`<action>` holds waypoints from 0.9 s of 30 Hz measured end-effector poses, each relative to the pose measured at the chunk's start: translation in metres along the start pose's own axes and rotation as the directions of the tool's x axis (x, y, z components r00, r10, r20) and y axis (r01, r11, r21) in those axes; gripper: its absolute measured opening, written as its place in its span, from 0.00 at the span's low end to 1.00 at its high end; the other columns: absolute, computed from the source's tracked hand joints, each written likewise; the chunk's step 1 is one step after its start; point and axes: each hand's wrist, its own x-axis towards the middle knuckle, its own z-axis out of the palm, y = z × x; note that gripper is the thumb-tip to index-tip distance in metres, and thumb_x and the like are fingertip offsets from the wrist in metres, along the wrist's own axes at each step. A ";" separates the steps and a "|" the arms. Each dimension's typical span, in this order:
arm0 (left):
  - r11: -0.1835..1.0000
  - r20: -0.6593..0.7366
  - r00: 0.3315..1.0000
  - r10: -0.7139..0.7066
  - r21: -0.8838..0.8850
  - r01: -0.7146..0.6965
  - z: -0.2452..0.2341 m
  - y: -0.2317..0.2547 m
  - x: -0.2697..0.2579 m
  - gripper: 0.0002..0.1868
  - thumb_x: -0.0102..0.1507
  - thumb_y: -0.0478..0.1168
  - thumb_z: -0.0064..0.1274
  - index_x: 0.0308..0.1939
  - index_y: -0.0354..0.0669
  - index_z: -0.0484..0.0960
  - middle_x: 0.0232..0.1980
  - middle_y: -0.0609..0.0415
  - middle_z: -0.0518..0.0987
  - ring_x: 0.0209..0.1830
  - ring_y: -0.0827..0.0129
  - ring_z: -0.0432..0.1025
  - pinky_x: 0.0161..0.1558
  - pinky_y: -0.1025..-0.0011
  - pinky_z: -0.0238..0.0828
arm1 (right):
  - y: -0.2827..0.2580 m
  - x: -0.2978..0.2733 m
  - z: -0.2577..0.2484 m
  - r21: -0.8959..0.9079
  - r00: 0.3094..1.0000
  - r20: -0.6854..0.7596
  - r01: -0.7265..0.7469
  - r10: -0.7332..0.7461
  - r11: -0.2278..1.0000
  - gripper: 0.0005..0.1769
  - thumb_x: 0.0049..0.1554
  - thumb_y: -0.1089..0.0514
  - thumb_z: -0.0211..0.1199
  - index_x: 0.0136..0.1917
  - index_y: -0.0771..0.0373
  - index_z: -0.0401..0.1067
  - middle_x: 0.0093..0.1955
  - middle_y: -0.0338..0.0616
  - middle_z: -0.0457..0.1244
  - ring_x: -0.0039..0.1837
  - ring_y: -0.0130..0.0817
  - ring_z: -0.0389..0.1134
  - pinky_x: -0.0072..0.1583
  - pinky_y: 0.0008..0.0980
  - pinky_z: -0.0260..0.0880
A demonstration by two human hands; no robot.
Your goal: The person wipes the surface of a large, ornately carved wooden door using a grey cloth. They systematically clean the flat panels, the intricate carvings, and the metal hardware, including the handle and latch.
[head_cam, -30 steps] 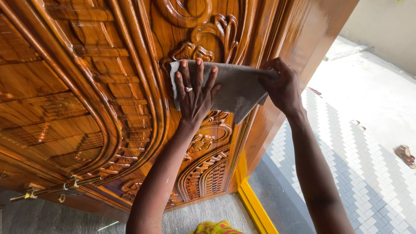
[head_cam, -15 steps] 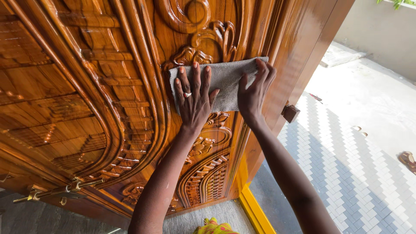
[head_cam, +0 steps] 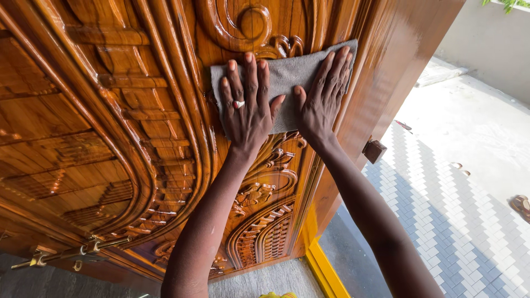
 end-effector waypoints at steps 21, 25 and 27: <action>0.995 -0.026 0.995 -0.100 -0.027 0.099 0.009 0.017 -0.002 0.39 0.81 0.64 0.28 0.84 0.38 0.53 0.84 0.36 0.50 0.83 0.35 0.42 0.78 0.41 0.31 | 0.001 -0.013 0.009 -0.054 0.996 -0.089 -0.015 0.010 0.998 0.45 0.72 0.32 0.33 0.86 0.67 0.34 0.89 0.63 0.29 0.89 0.57 0.30 0.85 0.52 0.29; 0.993 0.001 0.995 -0.104 -0.048 0.103 0.027 0.025 -0.040 0.39 0.79 0.64 0.28 0.83 0.38 0.54 0.83 0.36 0.49 0.82 0.32 0.40 0.79 0.39 0.33 | 0.009 -0.054 0.017 -0.017 1.000 -0.015 -0.025 0.025 1.000 0.47 0.71 0.33 0.38 0.85 0.71 0.32 0.87 0.68 0.27 0.89 0.62 0.28 0.85 0.57 0.27; 0.991 0.034 0.993 -0.110 -0.077 0.112 0.035 0.030 -0.057 0.39 0.78 0.63 0.29 0.82 0.37 0.54 0.83 0.36 0.50 0.82 0.30 0.40 0.78 0.37 0.33 | 0.013 -0.074 0.024 -0.011 0.999 0.018 -0.043 0.043 0.999 0.48 0.71 0.34 0.39 0.85 0.72 0.32 0.87 0.69 0.27 0.89 0.63 0.27 0.85 0.59 0.26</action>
